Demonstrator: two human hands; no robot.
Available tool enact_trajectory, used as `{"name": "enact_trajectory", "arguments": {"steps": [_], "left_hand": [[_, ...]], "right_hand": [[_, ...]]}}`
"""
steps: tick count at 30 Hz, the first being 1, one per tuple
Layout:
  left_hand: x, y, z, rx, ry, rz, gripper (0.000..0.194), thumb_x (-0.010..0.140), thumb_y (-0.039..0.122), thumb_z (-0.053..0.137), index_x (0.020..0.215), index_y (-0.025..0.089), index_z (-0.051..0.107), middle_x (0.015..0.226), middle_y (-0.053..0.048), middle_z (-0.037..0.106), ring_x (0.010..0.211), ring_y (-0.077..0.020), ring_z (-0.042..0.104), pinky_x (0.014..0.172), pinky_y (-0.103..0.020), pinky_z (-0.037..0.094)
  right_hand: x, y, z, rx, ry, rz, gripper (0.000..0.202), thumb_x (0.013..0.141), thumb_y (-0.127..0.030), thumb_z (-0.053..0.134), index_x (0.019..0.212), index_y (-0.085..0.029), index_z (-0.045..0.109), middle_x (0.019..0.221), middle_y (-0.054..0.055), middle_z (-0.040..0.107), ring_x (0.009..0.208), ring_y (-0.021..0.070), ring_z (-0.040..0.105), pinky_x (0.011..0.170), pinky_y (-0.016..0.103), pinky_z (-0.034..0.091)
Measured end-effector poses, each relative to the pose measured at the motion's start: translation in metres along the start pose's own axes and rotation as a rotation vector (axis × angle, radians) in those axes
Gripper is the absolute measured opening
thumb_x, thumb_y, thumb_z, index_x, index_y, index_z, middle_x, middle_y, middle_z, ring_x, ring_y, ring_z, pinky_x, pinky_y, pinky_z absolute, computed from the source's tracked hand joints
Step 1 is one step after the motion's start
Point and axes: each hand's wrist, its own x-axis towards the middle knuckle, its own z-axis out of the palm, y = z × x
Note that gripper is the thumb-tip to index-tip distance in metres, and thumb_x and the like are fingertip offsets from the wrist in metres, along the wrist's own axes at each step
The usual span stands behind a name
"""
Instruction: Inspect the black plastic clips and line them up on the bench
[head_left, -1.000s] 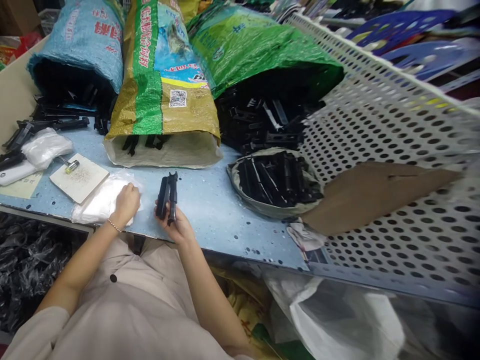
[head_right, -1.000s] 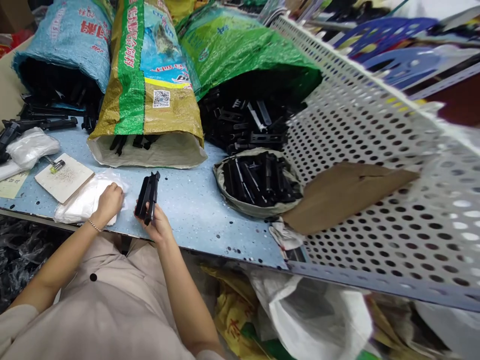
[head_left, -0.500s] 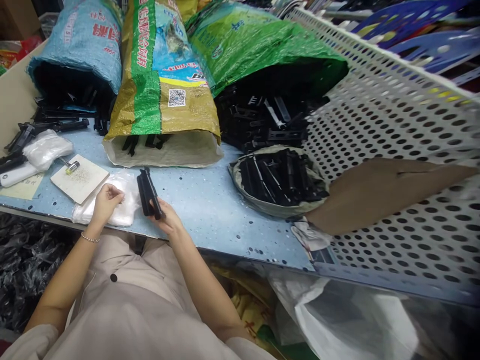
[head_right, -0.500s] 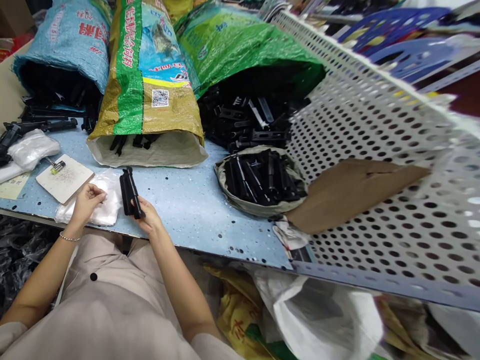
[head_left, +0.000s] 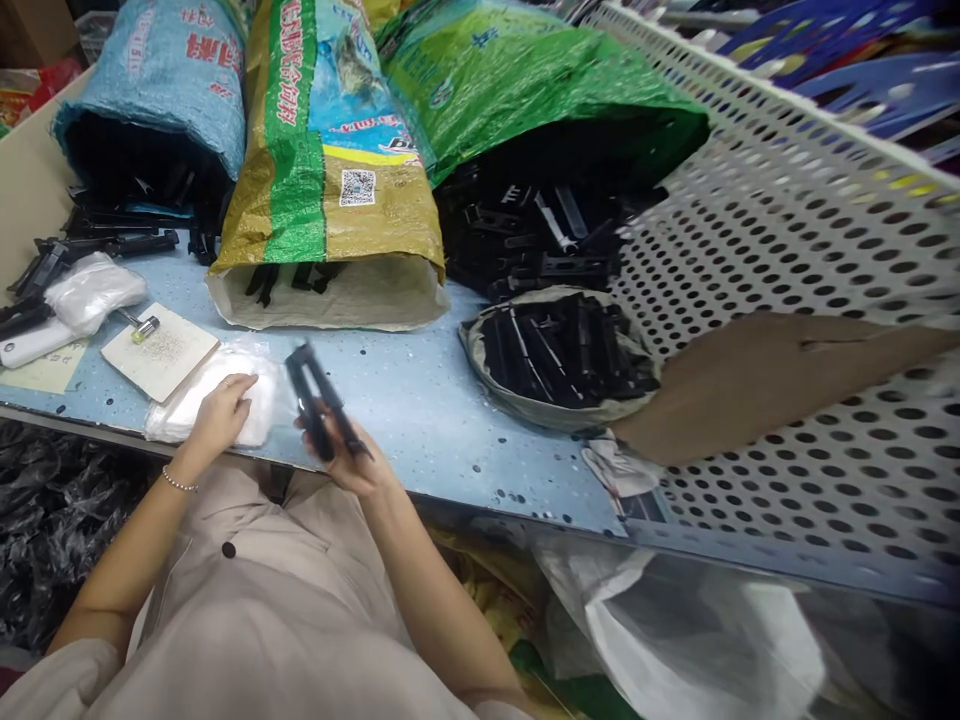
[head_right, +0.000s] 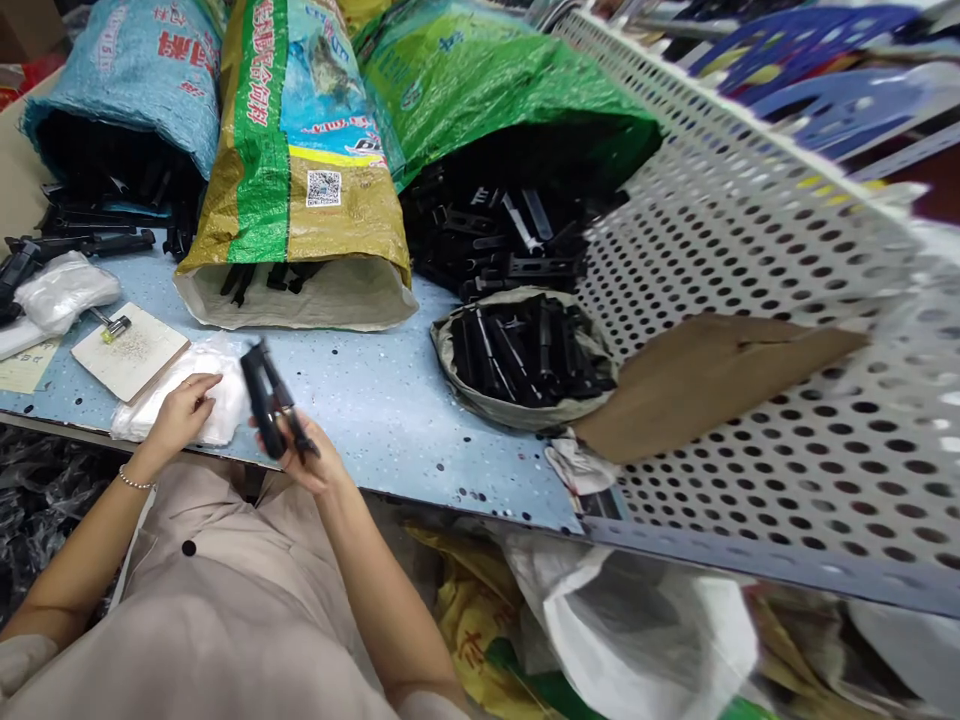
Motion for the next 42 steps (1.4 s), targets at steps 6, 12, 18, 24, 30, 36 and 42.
{"name": "enact_trajectory", "arguments": {"steps": [6, 12, 18, 24, 30, 36, 42], "left_hand": [[-0.020, 0.016, -0.009, -0.042, -0.081, 0.146, 0.065, 0.089, 0.006, 0.043, 0.151, 0.025, 0.041, 0.151, -0.010, 0.047, 0.136, -0.0222, 0.050, 0.115, -0.041, 0.042], [-0.062, 0.052, -0.006, -0.038, -0.315, 0.370, 0.075, 0.088, 0.004, 0.045, 0.157, 0.026, 0.026, 0.155, -0.012, 0.040, 0.140, -0.0242, 0.046, 0.115, -0.042, 0.044], [-0.103, 0.069, -0.100, 0.110, -0.233, 0.119, 0.041, 0.094, 0.026, 0.056, 0.134, 0.025, 0.058, 0.131, -0.010, 0.063, 0.119, -0.0229, 0.062, 0.105, -0.036, 0.050], [-0.165, -0.033, -0.166, 0.333, -0.260, -0.628, 0.038, 0.084, 0.032, 0.063, 0.119, 0.021, 0.070, 0.121, -0.009, 0.071, 0.109, -0.0281, 0.067, 0.103, -0.038, 0.048], [-0.182, -0.131, -0.081, 0.234, -0.268, -0.947, 0.053, 0.066, 0.012, 0.069, 0.120, 0.011, 0.069, 0.122, -0.019, 0.070, 0.124, -0.0334, 0.060, 0.107, -0.040, 0.042], [-0.174, -0.103, -0.064, -0.059, -0.326, -0.861, 0.044, 0.080, 0.025, 0.065, 0.121, 0.009, 0.067, 0.123, -0.019, 0.070, 0.114, -0.0304, 0.066, 0.101, -0.041, 0.050], [-0.072, -0.020, -0.066, -0.671, -0.388, -0.341, 0.040, 0.089, 0.037, 0.063, 0.125, 0.019, 0.066, 0.124, -0.012, 0.069, 0.110, -0.0258, 0.068, 0.098, -0.040, 0.053]], "right_hand": [[0.005, 0.028, 0.008, -0.091, -0.006, 0.136, 0.034, 0.068, -0.033, 0.086, 0.091, -0.018, 0.067, 0.083, 0.004, 0.073, 0.075, 0.0174, 0.069, 0.068, 0.028, 0.057], [0.022, 0.033, 0.026, -0.412, 0.122, -0.187, 0.045, 0.070, -0.023, 0.077, 0.112, -0.027, 0.062, 0.081, -0.005, 0.067, 0.071, 0.0128, 0.060, 0.071, 0.026, 0.052], [-0.004, 0.034, 0.060, -0.574, -0.279, -0.002, 0.020, 0.084, -0.035, 0.070, 0.099, -0.021, 0.071, 0.097, 0.004, 0.072, 0.094, 0.0200, 0.067, 0.089, 0.037, 0.054], [0.008, 0.037, 0.052, -0.491, -0.088, 0.026, 0.026, 0.079, -0.044, 0.077, 0.094, -0.023, 0.071, 0.102, 0.005, 0.074, 0.091, 0.0182, 0.069, 0.088, 0.036, 0.056], [0.011, 0.051, 0.039, -0.495, -0.062, 0.085, 0.029, 0.076, -0.045, 0.079, 0.092, -0.023, 0.072, 0.100, 0.005, 0.074, 0.088, 0.0178, 0.068, 0.086, 0.036, 0.057], [0.002, 0.034, 0.012, -0.510, 0.059, 0.039, 0.032, 0.074, -0.046, 0.081, 0.093, -0.023, 0.072, 0.099, 0.005, 0.074, 0.087, 0.0176, 0.069, 0.087, 0.037, 0.057], [0.046, -0.004, -0.028, -0.702, 0.149, -0.240, 0.031, 0.080, -0.048, 0.071, 0.098, -0.022, 0.069, 0.104, 0.008, 0.073, 0.085, 0.0208, 0.069, 0.081, 0.040, 0.059]]}}
